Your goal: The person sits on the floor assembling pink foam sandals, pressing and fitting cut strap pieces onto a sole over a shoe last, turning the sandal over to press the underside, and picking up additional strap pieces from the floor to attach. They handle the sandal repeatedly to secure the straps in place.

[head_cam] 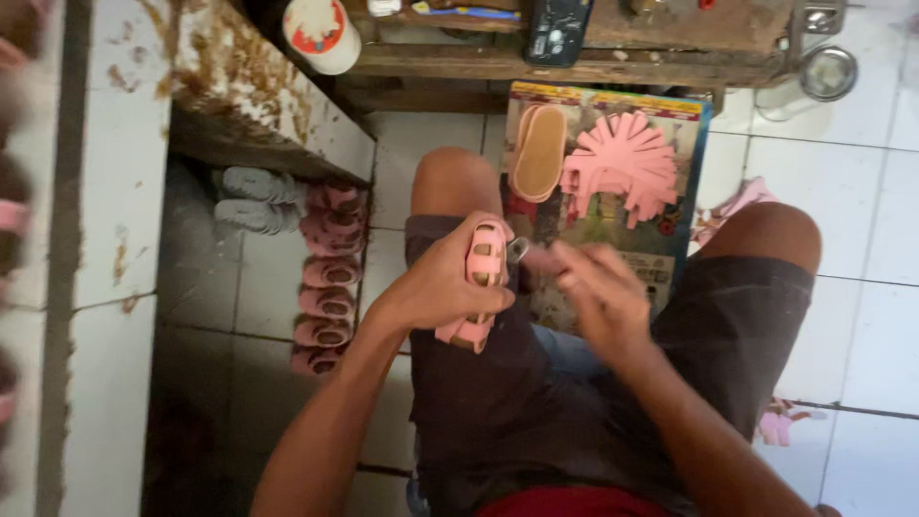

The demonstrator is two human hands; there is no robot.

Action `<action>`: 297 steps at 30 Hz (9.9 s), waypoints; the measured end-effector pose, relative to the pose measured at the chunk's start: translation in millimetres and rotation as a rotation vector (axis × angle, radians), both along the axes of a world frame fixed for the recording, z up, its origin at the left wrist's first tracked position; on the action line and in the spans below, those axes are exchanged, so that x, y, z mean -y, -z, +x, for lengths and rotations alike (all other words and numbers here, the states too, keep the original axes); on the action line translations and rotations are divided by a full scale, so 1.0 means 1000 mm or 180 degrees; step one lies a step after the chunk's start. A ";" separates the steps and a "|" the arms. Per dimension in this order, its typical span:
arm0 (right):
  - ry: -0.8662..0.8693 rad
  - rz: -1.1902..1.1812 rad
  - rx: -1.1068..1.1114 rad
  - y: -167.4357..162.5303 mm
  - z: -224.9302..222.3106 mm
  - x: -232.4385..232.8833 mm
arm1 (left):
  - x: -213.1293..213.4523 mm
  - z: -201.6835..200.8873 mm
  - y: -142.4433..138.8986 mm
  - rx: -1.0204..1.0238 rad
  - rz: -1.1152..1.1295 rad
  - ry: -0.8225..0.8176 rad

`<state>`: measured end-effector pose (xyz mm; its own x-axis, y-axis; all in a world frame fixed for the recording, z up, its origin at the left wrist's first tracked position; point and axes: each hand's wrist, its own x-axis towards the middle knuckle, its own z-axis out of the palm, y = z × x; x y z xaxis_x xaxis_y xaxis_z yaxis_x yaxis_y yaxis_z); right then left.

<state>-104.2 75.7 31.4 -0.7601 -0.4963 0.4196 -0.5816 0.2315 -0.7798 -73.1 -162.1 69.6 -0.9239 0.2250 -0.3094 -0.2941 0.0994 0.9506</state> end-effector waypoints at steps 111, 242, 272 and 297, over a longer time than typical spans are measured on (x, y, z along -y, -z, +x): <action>-0.0083 -0.0340 0.0222 -0.027 -0.009 0.014 | -0.005 0.007 -0.046 -0.2186 -0.1648 -0.0410; -0.0249 0.0197 -0.0073 0.015 0.013 0.001 | -0.056 0.002 0.017 -0.0186 0.2088 -0.3244; -0.0369 0.0007 0.0041 0.018 0.005 0.000 | -0.058 0.008 0.021 -0.0219 0.2217 -0.2898; -0.0477 -0.0005 -0.0027 0.024 -0.008 0.004 | -0.045 0.009 0.019 0.0252 0.1789 -0.2591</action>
<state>-112.0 72.0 7.3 -0.6739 -0.6032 0.4266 -0.6162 0.1403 -0.7750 -63.9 -117.1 50.6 -0.8432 -0.3360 -0.4198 -0.1373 -0.6202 0.7723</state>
